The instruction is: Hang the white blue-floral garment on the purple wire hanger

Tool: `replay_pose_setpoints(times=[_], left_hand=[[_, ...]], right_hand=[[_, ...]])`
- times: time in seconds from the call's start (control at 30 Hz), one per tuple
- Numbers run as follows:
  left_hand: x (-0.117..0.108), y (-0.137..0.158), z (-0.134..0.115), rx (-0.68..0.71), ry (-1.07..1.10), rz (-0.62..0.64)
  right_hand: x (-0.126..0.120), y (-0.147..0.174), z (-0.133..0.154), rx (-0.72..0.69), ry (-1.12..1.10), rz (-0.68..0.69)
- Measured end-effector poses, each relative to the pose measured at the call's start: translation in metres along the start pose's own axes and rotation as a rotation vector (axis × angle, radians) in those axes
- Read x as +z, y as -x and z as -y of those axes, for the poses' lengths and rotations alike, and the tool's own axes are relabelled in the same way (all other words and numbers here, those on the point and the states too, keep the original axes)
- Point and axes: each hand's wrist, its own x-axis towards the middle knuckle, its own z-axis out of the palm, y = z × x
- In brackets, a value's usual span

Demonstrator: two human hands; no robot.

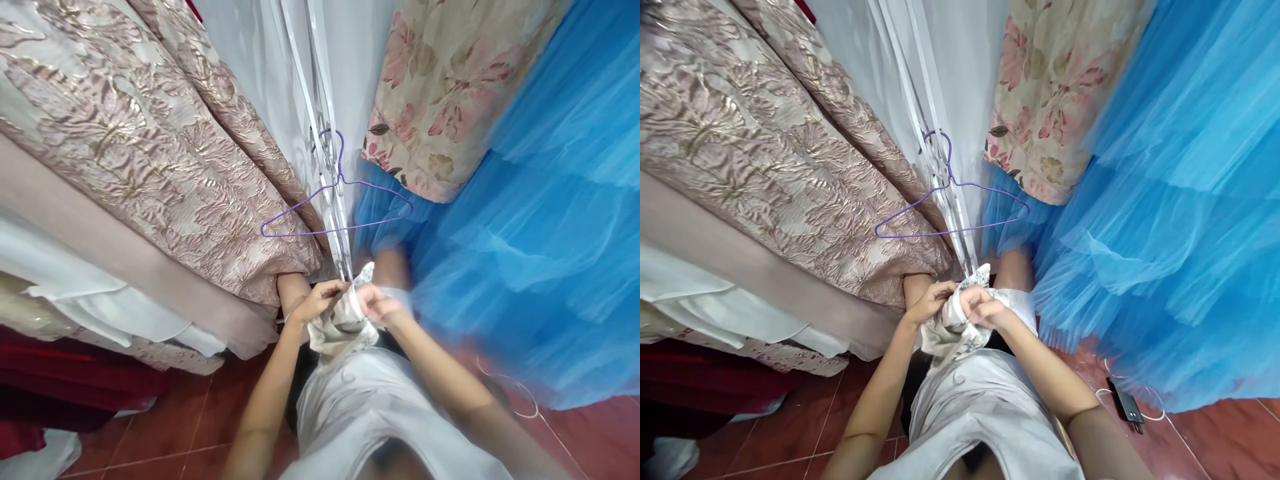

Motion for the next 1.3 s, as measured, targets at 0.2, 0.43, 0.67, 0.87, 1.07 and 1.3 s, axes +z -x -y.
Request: replay_pose_setpoints(times=[0.2, 0.43, 0.67, 0.87, 1.07, 1.3], left_hand=[[0.007, 0.009, 0.016, 0.047, -0.494, 0.108], [-0.024, 0.022, 0.025, -0.119, -0.957, 0.147], [-0.054, 0.057, -0.047, 0.064, -0.952, -0.244], [-0.014, 0.031, -0.089, -0.084, -0.787, -0.408], [-0.031, 0.015, -0.096, -0.232, -0.558, -0.207], [-0.118, 0.048, -0.095, -0.305, -0.745, -0.110]], right_hand=[[-0.018, 0.003, 0.037, -0.086, -0.103, -0.024], [-0.036, 0.024, 0.064, -0.249, -0.063, -0.318], [-0.068, 0.013, 0.076, -0.068, 0.608, -0.746], [-0.014, -0.009, 0.029, 0.012, 0.821, -0.185], [-0.003, -0.009, 0.020, 0.037, 1.032, -0.201], [-0.041, -0.014, 0.083, -0.147, 1.248, -0.582]])
